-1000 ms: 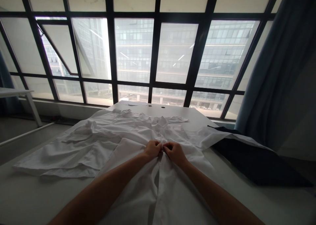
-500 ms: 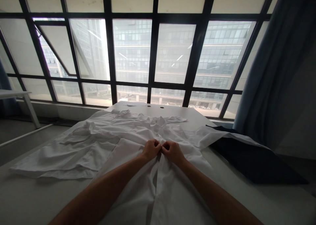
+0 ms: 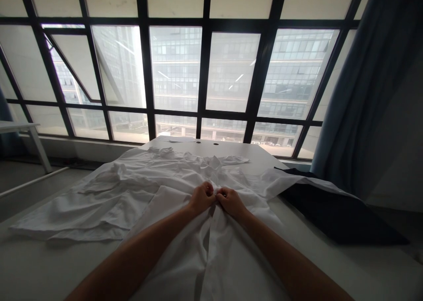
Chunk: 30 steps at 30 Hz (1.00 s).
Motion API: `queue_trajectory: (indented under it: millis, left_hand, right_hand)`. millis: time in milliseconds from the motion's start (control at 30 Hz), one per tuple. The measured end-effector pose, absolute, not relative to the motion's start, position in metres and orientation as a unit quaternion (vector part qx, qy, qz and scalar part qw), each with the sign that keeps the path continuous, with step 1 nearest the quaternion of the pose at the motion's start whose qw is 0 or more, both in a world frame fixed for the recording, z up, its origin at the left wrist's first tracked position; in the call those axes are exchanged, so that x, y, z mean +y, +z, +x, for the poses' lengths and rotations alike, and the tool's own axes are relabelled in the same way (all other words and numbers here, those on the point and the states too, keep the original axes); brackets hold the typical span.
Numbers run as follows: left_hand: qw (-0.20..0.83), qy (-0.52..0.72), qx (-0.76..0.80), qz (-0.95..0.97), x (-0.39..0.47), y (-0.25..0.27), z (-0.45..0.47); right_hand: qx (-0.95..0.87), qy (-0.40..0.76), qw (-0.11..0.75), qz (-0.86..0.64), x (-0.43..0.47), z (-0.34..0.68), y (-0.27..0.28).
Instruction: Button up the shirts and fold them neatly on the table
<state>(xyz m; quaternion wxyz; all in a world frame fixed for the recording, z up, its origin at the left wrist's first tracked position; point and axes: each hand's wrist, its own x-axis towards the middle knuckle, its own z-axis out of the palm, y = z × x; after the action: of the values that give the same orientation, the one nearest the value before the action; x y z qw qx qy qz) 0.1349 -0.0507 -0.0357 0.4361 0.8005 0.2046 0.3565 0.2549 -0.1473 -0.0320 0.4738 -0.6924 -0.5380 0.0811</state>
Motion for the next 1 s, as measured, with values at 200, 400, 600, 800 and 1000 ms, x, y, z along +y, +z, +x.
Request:
queue_trajectory:
  millis: [200, 400, 600, 800, 1000]
  left_hand:
    - [0.412, 0.337, 0.17, 0.829, -0.05, -0.033, 0.133]
    - [0.394, 0.326, 0.191, 0.838, -0.049, -0.034, 0.137]
    - [0.396, 0.344, 0.157, 0.837, -0.044, -0.037, 0.138]
    - [0.412, 0.354, 0.161, 0.824, -0.041, -0.04, 0.138]
    - [0.34, 0.347, 0.145, 0.862, -0.048, -0.035, 0.134]
  right_hand:
    - [-0.523, 0.116, 0.476, -0.698, -0.146, 0.259, -0.037]
    - [-0.519, 0.088, 0.47, -0.709, -0.143, 0.259, -0.041]
    - [-0.504, 0.17, 0.487, -0.693, -0.141, 0.262, -0.041]
    - [-0.522, 0.15, 0.46, -0.702, -0.149, 0.262, -0.031]
    - [-0.576, 0.035, 0.38, -0.723, -0.157, 0.259, -0.019]
